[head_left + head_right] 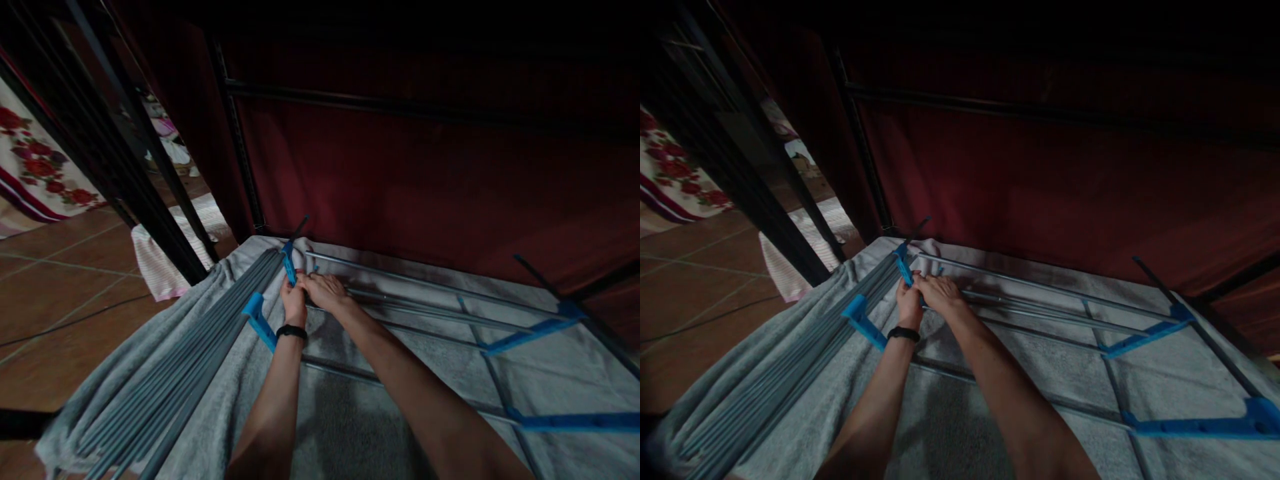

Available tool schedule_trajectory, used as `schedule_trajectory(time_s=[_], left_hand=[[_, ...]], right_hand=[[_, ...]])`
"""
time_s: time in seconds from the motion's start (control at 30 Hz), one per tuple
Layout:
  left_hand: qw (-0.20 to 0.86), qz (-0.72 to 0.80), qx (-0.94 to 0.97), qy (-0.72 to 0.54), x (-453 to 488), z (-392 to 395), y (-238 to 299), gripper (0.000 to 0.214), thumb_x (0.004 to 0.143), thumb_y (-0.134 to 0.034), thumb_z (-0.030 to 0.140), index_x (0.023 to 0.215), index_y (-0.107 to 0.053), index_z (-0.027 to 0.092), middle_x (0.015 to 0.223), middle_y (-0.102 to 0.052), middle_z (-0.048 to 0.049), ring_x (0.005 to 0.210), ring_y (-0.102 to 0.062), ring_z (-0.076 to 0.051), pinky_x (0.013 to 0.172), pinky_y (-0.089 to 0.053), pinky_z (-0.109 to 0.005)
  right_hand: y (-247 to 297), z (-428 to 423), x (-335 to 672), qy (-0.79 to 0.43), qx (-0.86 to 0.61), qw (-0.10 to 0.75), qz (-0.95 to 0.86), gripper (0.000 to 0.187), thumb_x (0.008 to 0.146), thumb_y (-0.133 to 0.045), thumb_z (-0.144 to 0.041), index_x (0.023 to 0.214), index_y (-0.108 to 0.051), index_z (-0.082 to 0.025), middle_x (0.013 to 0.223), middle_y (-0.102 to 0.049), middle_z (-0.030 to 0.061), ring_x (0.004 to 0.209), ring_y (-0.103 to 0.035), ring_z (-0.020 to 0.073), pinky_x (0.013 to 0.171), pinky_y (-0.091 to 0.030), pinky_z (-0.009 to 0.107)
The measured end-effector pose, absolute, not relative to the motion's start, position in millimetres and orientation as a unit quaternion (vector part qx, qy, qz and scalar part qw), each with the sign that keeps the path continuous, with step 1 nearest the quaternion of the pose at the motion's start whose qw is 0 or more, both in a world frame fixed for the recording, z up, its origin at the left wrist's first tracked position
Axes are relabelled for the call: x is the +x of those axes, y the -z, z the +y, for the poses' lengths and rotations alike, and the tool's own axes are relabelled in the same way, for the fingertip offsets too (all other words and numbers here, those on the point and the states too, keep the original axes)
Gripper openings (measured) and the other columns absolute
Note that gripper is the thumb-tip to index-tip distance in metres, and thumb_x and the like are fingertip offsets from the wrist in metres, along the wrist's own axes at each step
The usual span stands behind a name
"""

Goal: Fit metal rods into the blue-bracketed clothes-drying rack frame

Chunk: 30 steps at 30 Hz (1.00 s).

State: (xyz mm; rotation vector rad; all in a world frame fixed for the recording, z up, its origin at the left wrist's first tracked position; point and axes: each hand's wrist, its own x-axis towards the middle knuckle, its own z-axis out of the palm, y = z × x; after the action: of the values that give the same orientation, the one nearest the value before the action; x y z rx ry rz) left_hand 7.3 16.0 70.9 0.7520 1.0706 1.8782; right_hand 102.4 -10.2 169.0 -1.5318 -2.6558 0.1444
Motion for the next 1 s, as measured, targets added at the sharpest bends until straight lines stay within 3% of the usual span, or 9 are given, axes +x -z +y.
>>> schedule_trajectory(time_s=[0.1, 0.3, 0.47, 0.83, 1.0], left_hand=[[0.426, 0.408, 0.311, -0.745, 6, 15, -71, 0.035, 0.061, -0.069, 0.026, 0.095, -0.068, 0.017, 0.083, -0.067, -0.0007, 0.075, -0.059, -0.014, 0.078, -0.05, -0.028], [0.394, 0.45, 0.349, -0.721, 11, 12, -66, 0.022, 0.066, -0.063, 0.026, 0.085, -0.065, 0.018, 0.075, -0.062, 0.0012, 0.068, -0.054, -0.014, 0.069, -0.048, -0.026], [0.37, 0.465, 0.362, -0.719, 16, 13, -63, 0.025, 0.069, -0.063, 0.028, 0.092, -0.065, 0.018, 0.083, -0.064, -0.0014, 0.078, -0.059, -0.017, 0.078, -0.051, -0.029], [0.299, 0.486, 0.421, -0.705, 18, 15, -51, 0.014, 0.078, -0.059, 0.026, 0.09, -0.063, 0.021, 0.086, -0.068, -0.0044, 0.089, -0.065, -0.022, 0.089, -0.052, -0.034], [0.311, 0.487, 0.417, -0.702, 19, 12, -53, 0.012, 0.079, -0.061, 0.026, 0.09, -0.061, 0.022, 0.086, -0.066, -0.0044, 0.091, -0.065, -0.023, 0.087, -0.052, -0.033]], right_hand=[[-167, -8, 103, -0.052, -0.511, 0.04, -0.857, 0.04, 0.109, -0.029, -0.034, 0.14, -0.053, -0.025, 0.125, -0.073, 0.0098, 0.112, -0.07, 0.0237, 0.095, -0.051, 0.036], [-167, -6, 103, -0.091, -0.537, 0.061, -0.836, 0.038, 0.107, -0.035, -0.038, 0.136, -0.056, -0.024, 0.123, -0.074, 0.0105, 0.113, -0.07, 0.0254, 0.094, -0.051, 0.036], [-166, -5, 110, -0.126, -0.531, 0.096, -0.833, 0.039, 0.105, -0.035, -0.03, 0.137, -0.055, -0.026, 0.129, -0.071, 0.0084, 0.116, -0.068, 0.0242, 0.095, -0.051, 0.036], [-165, -2, 116, -0.143, -0.536, 0.114, -0.825, 0.037, 0.104, -0.042, -0.032, 0.139, -0.052, -0.023, 0.119, -0.074, 0.0084, 0.112, -0.069, 0.0234, 0.093, -0.049, 0.031], [-166, -3, 118, -0.145, -0.531, 0.104, -0.829, 0.038, 0.105, -0.042, -0.033, 0.14, -0.049, -0.025, 0.121, -0.074, 0.0076, 0.112, -0.068, 0.023, 0.093, -0.049, 0.031]])
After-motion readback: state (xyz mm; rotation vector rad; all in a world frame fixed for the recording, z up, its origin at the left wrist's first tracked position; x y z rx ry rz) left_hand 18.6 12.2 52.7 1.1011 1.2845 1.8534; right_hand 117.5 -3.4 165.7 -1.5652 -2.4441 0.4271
